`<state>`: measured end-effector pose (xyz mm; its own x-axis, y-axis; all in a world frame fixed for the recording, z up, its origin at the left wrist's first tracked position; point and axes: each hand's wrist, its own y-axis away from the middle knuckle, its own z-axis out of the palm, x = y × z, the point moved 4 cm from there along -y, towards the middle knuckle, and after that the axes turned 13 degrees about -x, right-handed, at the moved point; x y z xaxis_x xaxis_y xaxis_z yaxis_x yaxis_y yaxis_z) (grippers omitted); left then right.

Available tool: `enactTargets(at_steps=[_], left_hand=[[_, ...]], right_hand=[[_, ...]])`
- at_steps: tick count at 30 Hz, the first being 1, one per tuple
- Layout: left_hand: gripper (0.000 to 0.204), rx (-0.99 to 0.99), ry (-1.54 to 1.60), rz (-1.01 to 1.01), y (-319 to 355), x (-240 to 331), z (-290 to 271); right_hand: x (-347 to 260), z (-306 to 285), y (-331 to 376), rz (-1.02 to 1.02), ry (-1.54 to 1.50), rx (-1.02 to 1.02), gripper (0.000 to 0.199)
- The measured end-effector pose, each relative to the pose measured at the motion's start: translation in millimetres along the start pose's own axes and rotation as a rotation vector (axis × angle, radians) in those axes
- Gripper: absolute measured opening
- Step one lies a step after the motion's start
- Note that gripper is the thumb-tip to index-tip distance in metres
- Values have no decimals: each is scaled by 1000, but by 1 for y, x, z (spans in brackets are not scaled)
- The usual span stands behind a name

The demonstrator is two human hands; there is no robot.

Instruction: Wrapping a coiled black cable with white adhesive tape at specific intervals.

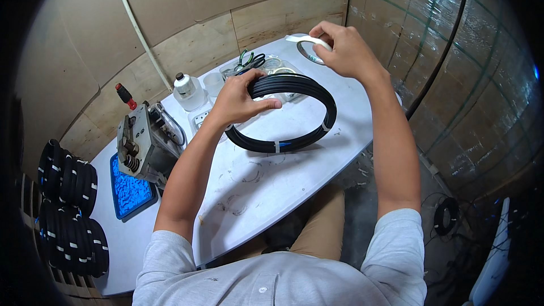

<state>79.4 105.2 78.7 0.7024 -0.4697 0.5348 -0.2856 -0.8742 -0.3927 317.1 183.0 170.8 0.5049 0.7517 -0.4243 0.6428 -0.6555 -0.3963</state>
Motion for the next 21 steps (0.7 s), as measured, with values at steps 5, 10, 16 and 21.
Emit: enactTargets(at_steps=[5,10,16,21], left_hand=[[35,-18,-99,-24,-6,1,1],[30,-41,-98,-104,-12,4,3],[35,-3,-136,-109,-12,6,5],[52,103,-162,-14,-10,6,7]], right_hand=[[-30,-23,2,13,47,30,25],[-56,-22,-2,0,216,-10,25],[-80,-10,-19,85,298,-202,26],[-90,1,-37,137,358,-300,23]])
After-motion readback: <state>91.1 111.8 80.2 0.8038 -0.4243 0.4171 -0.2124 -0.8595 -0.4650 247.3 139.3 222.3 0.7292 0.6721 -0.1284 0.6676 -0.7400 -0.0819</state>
